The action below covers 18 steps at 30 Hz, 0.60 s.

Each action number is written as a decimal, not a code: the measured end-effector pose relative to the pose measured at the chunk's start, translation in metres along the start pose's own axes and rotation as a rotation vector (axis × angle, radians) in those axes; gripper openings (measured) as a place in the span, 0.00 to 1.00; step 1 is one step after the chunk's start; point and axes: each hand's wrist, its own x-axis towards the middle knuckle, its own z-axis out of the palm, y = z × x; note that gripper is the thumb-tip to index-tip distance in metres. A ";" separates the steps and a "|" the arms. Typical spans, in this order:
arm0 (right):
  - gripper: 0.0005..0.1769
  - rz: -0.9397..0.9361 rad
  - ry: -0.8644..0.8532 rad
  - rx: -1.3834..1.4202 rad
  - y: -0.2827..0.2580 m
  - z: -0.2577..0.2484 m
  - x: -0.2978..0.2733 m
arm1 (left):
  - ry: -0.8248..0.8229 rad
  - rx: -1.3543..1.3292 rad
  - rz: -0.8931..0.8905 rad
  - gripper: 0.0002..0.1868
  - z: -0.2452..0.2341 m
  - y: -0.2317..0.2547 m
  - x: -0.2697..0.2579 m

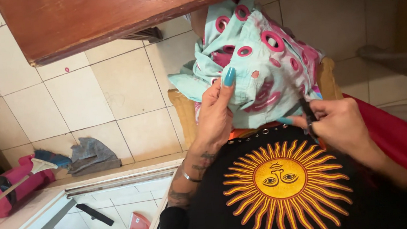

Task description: Cutting holes in a patterned fabric piece using scissors at a workbench

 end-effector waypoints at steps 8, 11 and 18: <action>0.07 -0.014 0.309 -0.065 0.010 -0.069 0.047 | 0.003 0.293 -0.101 0.19 0.023 0.048 -0.002; 0.14 -0.253 0.508 -0.298 0.014 -0.102 0.078 | -0.040 0.287 -0.069 0.15 0.021 0.054 -0.001; 0.18 -0.031 0.551 -0.494 -0.001 -0.158 0.165 | -0.094 0.516 -0.022 0.14 0.009 0.084 0.007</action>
